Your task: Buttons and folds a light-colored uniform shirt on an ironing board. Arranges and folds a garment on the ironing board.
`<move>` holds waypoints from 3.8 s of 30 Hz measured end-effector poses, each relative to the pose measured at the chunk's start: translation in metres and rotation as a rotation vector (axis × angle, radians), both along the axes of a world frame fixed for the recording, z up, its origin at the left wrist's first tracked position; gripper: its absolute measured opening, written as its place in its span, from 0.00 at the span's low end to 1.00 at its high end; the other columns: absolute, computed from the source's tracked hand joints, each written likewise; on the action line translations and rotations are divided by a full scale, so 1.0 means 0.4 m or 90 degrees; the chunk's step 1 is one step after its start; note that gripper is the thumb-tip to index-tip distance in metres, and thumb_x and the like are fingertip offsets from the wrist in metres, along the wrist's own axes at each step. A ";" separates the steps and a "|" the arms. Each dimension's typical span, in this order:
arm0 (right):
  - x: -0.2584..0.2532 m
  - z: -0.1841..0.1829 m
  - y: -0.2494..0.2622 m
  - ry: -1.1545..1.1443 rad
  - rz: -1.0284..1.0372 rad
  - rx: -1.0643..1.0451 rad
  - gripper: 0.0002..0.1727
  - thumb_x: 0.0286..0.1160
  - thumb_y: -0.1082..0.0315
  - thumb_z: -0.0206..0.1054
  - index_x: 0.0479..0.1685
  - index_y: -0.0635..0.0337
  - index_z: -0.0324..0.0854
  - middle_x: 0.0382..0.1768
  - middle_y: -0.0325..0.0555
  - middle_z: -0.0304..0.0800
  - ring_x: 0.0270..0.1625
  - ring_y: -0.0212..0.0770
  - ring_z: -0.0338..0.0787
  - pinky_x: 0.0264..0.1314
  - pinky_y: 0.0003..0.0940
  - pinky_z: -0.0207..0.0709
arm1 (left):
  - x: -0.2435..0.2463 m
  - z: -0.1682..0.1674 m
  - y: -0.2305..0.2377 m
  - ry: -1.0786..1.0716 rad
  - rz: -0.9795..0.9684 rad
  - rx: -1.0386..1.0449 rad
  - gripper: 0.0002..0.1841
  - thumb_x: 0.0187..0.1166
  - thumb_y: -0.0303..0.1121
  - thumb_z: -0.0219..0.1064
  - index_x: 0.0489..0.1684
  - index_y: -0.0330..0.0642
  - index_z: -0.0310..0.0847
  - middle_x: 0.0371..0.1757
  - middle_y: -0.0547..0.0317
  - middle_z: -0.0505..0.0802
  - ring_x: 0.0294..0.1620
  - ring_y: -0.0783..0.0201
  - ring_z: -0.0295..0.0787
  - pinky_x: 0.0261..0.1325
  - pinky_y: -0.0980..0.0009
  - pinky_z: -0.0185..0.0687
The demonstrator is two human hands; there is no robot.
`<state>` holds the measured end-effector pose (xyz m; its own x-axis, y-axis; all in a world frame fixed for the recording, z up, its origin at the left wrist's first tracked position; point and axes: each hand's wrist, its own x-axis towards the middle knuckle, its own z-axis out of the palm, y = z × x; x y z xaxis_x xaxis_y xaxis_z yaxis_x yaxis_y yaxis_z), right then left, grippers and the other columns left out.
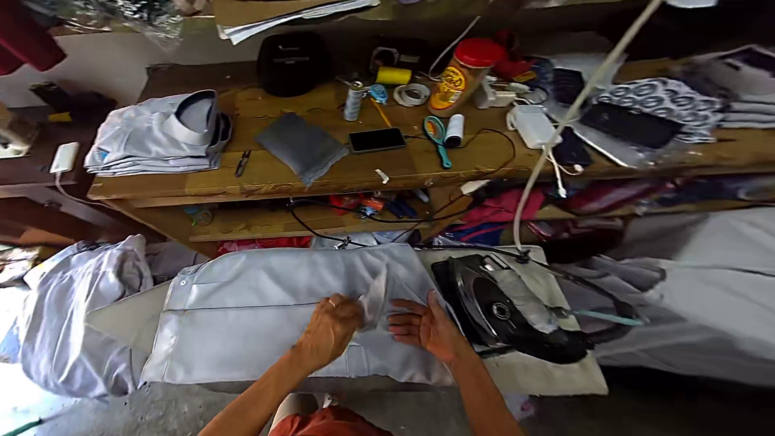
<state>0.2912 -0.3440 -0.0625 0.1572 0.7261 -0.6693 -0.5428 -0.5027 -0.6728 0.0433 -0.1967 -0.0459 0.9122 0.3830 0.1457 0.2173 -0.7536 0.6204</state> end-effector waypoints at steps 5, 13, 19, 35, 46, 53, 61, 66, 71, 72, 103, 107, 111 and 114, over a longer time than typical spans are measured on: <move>-0.017 -0.006 0.003 -0.163 -0.064 0.057 0.21 0.91 0.55 0.49 0.69 0.58 0.76 0.48 0.42 0.95 0.48 0.35 0.95 0.51 0.36 0.90 | -0.100 -0.075 -0.039 0.034 -0.073 0.104 0.11 0.77 0.29 0.66 0.49 0.49 0.93 0.64 0.57 0.93 0.73 0.51 0.84 0.76 0.47 0.78; -0.101 0.021 0.052 -1.000 0.081 0.108 0.20 0.76 0.73 0.63 0.65 0.73 0.82 0.63 0.73 0.86 0.67 0.73 0.85 0.70 0.66 0.76 | -0.195 -0.069 0.005 0.002 0.121 -0.032 0.18 0.84 0.46 0.65 0.63 0.50 0.91 0.73 0.59 0.90 0.83 0.55 0.76 0.86 0.49 0.67; -0.124 -0.087 0.051 -1.039 0.292 0.208 0.31 0.89 0.50 0.51 0.79 0.63 0.78 0.82 0.71 0.70 0.87 0.79 0.62 0.86 0.74 0.51 | -0.498 -0.093 0.169 0.084 0.589 0.202 0.23 0.85 0.49 0.57 0.70 0.51 0.88 0.79 0.52 0.85 0.86 0.39 0.70 0.85 0.32 0.58; 0.228 -0.166 0.640 -0.615 0.569 -0.373 0.47 0.84 0.29 0.48 0.79 0.64 0.76 0.79 0.69 0.75 0.85 0.67 0.70 0.86 0.72 0.54 | -0.421 -0.197 0.868 0.585 0.292 -0.464 0.43 0.89 0.66 0.40 0.73 0.30 0.79 0.72 0.31 0.84 0.77 0.39 0.78 0.82 0.38 0.63; 0.247 -0.024 0.711 -0.471 0.163 -0.250 0.31 0.72 0.62 0.78 0.71 0.69 0.75 0.61 0.61 0.85 0.60 0.48 0.86 0.65 0.51 0.79 | -0.459 -0.023 0.957 0.580 0.083 -0.414 0.22 0.81 0.36 0.72 0.65 0.26 0.84 0.66 0.30 0.88 0.73 0.38 0.80 0.81 0.38 0.64; 0.208 0.137 0.445 -0.527 0.022 0.205 0.10 0.80 0.68 0.64 0.55 0.58 0.84 0.45 0.30 0.94 0.50 0.24 0.92 0.60 0.29 0.88 | -0.586 0.130 0.759 0.267 0.246 -0.098 0.09 0.78 0.28 0.71 0.48 0.33 0.91 0.51 0.37 0.94 0.58 0.40 0.90 0.68 0.35 0.78; 0.042 0.189 -0.052 -0.463 0.138 0.379 0.15 0.81 0.48 0.67 0.61 0.29 0.92 0.57 0.20 0.96 0.60 0.20 0.91 0.66 0.23 0.84 | -0.753 0.095 0.285 -0.038 0.499 0.082 0.14 0.76 0.36 0.62 0.38 0.40 0.94 0.52 0.48 0.95 0.62 0.49 0.86 0.74 0.51 0.74; 0.005 0.077 -0.143 -0.460 0.278 0.320 0.18 0.81 0.66 0.61 0.62 0.49 0.92 0.59 0.40 0.96 0.65 0.36 0.93 0.74 0.38 0.84 | -0.783 0.010 0.162 0.200 0.516 0.082 0.14 0.68 0.27 0.68 0.48 0.46 0.95 0.68 0.43 0.89 0.75 0.32 0.78 0.74 0.30 0.68; -0.010 0.082 -0.084 -0.633 0.453 0.220 0.30 0.62 0.83 0.53 0.56 0.50 0.95 0.61 0.38 0.96 0.67 0.39 0.91 0.73 0.49 0.82 | -0.561 0.148 0.140 0.323 0.420 0.009 0.19 0.66 0.31 0.80 0.57 0.38 0.91 0.64 0.34 0.89 0.69 0.31 0.82 0.69 0.32 0.75; -0.011 0.088 -0.063 -0.621 0.472 0.236 0.29 0.63 0.82 0.53 0.55 0.50 0.95 0.62 0.38 0.95 0.69 0.40 0.90 0.75 0.49 0.81 | -0.486 0.156 0.137 0.247 0.362 -0.009 0.16 0.71 0.35 0.77 0.55 0.39 0.92 0.62 0.40 0.92 0.69 0.40 0.86 0.72 0.40 0.79; -0.054 0.055 -0.045 -0.535 -0.084 0.154 0.09 0.79 0.70 0.64 0.50 0.63 0.85 0.27 0.33 0.86 0.27 0.22 0.81 0.32 0.20 0.77 | 0.006 0.007 -0.026 0.054 0.385 -0.469 0.25 0.77 0.36 0.72 0.72 0.38 0.78 0.36 0.56 0.93 0.33 0.63 0.89 0.47 0.61 0.87; -0.083 0.061 -0.060 -0.860 0.058 0.049 0.22 0.72 0.71 0.71 0.66 0.66 0.81 0.39 0.55 0.92 0.38 0.52 0.92 0.44 0.53 0.86 | -0.012 -0.020 -0.059 0.132 0.386 -0.421 0.25 0.80 0.36 0.68 0.76 0.40 0.76 0.38 0.53 0.94 0.37 0.57 0.92 0.51 0.54 0.88; -0.184 0.057 0.074 -0.955 0.087 0.284 0.14 0.76 0.75 0.59 0.49 0.64 0.91 0.48 0.55 0.94 0.56 0.54 0.92 0.62 0.49 0.85 | -0.032 -0.031 -0.092 0.024 0.424 -0.298 0.20 0.81 0.37 0.66 0.68 0.38 0.84 0.49 0.51 0.95 0.51 0.57 0.93 0.62 0.56 0.87; -0.290 -0.036 0.182 -0.934 0.173 0.423 0.23 0.77 0.77 0.50 0.62 0.63 0.89 0.67 0.53 0.91 0.76 0.58 0.84 0.81 0.56 0.73 | -0.122 -0.048 -0.081 -0.031 0.511 -0.116 0.16 0.80 0.37 0.64 0.56 0.39 0.91 0.52 0.47 0.94 0.60 0.48 0.89 0.69 0.52 0.82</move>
